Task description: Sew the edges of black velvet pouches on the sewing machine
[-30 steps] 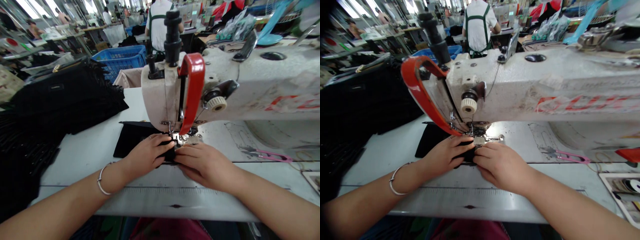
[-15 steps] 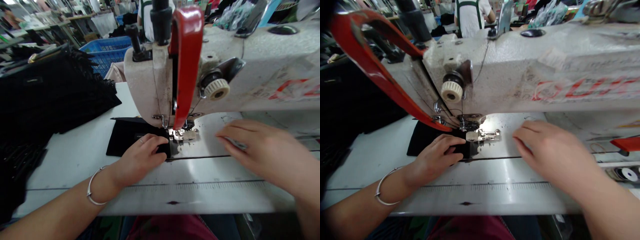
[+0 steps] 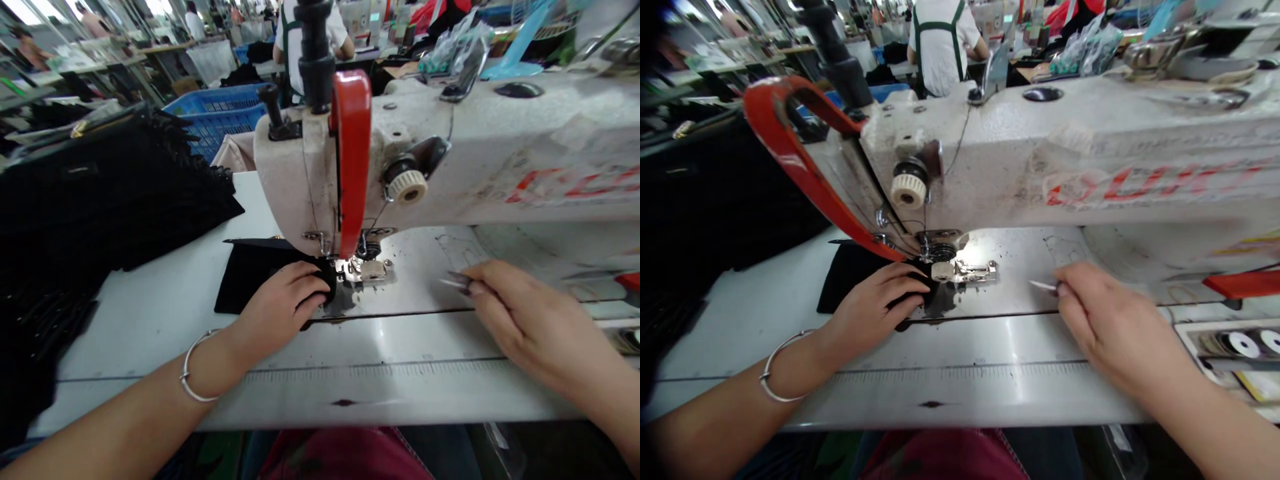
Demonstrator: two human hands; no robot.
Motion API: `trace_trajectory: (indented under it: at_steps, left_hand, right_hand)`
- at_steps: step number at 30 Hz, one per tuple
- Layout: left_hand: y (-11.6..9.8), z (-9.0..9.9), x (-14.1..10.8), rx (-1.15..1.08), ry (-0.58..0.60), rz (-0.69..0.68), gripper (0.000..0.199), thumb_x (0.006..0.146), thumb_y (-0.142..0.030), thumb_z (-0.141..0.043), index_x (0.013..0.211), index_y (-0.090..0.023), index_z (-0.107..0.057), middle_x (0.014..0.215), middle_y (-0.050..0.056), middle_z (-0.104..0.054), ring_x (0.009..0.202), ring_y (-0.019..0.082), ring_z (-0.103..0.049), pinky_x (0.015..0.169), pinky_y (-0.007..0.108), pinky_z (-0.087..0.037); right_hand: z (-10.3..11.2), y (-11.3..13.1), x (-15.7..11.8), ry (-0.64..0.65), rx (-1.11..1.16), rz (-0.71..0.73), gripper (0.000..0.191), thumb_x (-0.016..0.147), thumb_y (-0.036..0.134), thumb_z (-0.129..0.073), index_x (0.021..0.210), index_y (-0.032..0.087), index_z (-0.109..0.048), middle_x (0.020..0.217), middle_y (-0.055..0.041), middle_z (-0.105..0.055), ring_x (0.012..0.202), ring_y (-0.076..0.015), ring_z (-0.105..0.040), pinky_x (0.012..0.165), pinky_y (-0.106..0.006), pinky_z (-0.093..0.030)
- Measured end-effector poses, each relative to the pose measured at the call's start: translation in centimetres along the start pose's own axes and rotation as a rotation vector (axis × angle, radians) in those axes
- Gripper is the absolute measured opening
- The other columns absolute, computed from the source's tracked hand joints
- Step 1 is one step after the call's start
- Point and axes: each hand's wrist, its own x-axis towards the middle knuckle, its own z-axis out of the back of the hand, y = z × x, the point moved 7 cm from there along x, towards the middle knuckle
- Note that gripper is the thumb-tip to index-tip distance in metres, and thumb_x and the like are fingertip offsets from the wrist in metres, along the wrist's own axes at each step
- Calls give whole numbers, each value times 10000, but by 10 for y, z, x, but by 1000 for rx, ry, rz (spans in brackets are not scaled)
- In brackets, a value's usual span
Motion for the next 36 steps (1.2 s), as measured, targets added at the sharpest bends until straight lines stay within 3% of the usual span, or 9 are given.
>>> trace_trajectory:
  at_steps: [3, 5, 9, 14, 18, 22, 36]
  left_hand:
    - [0, 0, 0, 2, 9, 12, 173, 946, -154, -487, 1042, -160, -630, 1156, 89, -607, 1157, 212, -541, 1058, 412, -449]
    - [-1, 0, 1, -9, 10, 10, 169, 913, -122, -492, 1026, -150, -615, 1153, 101, -604, 1150, 218, -541, 1052, 415, -450]
    - [-2, 3, 3, -67, 13, 14, 151, 911, -117, -486, 1002, -148, -604, 1108, 97, -622, 1141, 209, -548, 1045, 391, -452]
    - [-2, 5, 4, -121, 36, 6, 166, 888, -134, -525, 1034, -136, -604, 1114, 100, -633, 1143, 219, -554, 1038, 391, -461]
    - [0, 7, 5, -117, -34, 14, 123, 866, -174, -639, 984, -141, -640, 1101, 79, -646, 1122, 201, -571, 1053, 351, -450]
    - [1, 4, 5, -120, -35, -7, 99, 923, -157, -586, 979, -152, -668, 1064, 48, -668, 1092, 162, -586, 1046, 304, -451]
    - [-5, 3, 7, -76, 13, -81, 158, 957, -154, -514, 1059, -143, -634, 1117, 57, -643, 1102, 181, -566, 1060, 345, -442]
  right_hand:
    - [-18, 46, 21, 208, 188, 99, 222, 998, 363, -357, 1040, 219, -520, 830, -35, -635, 683, -210, -617, 586, -335, -430]
    - [-29, 72, 34, 282, 206, 178, 163, 989, 303, -408, 1029, 207, -533, 888, -43, -649, 769, -217, -629, 636, -332, -432]
    - [-46, 101, 52, 269, 120, 306, 104, 964, 241, -477, 972, 193, -569, 872, -51, -645, 798, -225, -612, 645, -319, -389]
    - [-55, 107, 57, 217, 147, 322, 122, 971, 231, -467, 1003, 178, -572, 871, -58, -649, 778, -194, -592, 647, -287, -367]
    - [-53, 107, 55, 197, 207, 312, 142, 967, 222, -462, 1046, 179, -571, 884, -57, -662, 798, -198, -597, 661, -288, -376]
    - [-48, 103, 54, 161, 250, 313, 167, 971, 249, -450, 1042, 180, -585, 926, -55, -664, 848, -228, -602, 708, -325, -405]
    - [-50, 106, 55, 101, 156, 360, 153, 978, 247, -443, 1042, 199, -573, 902, -36, -646, 806, -221, -574, 689, -332, -369]
